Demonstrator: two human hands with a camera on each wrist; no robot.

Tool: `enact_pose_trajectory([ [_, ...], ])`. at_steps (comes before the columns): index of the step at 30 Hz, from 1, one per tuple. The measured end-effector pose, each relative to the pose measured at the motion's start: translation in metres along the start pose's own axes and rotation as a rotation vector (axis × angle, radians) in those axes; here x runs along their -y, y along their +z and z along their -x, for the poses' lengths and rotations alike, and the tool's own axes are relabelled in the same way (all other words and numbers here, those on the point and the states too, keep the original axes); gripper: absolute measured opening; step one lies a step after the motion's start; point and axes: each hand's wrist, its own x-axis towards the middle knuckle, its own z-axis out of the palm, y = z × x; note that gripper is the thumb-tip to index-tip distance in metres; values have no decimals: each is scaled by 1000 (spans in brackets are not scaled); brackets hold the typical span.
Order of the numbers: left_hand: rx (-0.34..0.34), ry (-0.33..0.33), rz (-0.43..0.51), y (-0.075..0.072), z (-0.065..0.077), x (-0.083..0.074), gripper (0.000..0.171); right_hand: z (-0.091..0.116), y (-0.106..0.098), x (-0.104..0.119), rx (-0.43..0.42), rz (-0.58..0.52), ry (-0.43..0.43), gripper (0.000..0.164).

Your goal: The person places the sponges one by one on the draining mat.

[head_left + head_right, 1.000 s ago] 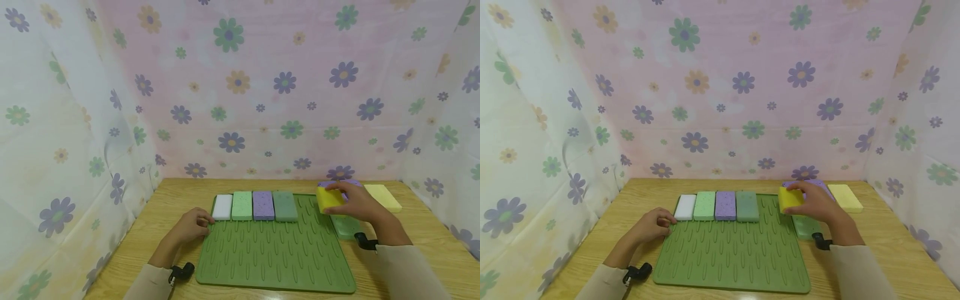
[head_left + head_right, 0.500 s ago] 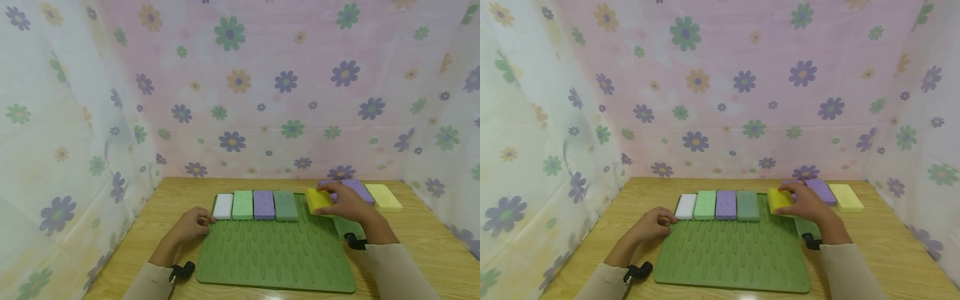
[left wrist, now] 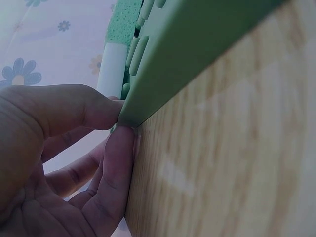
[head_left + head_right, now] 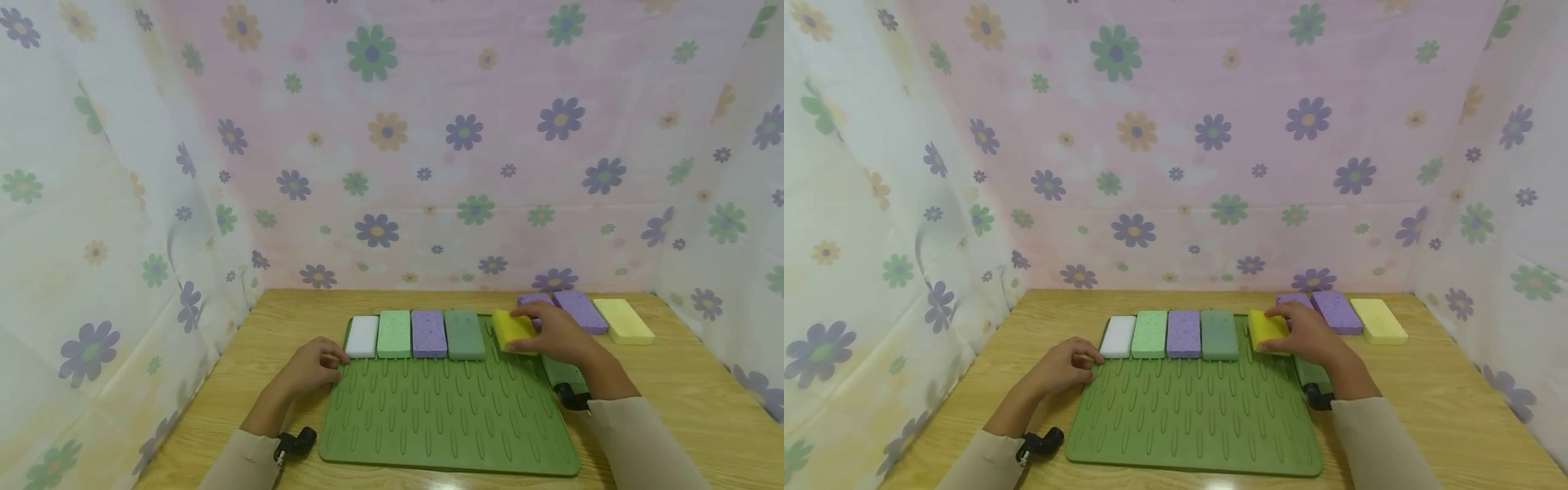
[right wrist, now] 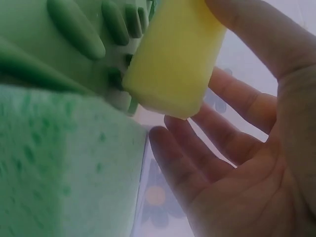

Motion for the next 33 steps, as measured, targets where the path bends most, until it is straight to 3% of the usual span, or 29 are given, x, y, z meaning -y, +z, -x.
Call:
enact_pose_trajectory([
  [11, 3, 0, 7, 1, 1, 2, 21, -3, 5, 2, 33, 2, 6, 76],
  [33, -8, -2, 6, 1, 1, 0, 21, -6, 12, 11, 12, 49, 11, 76],
])
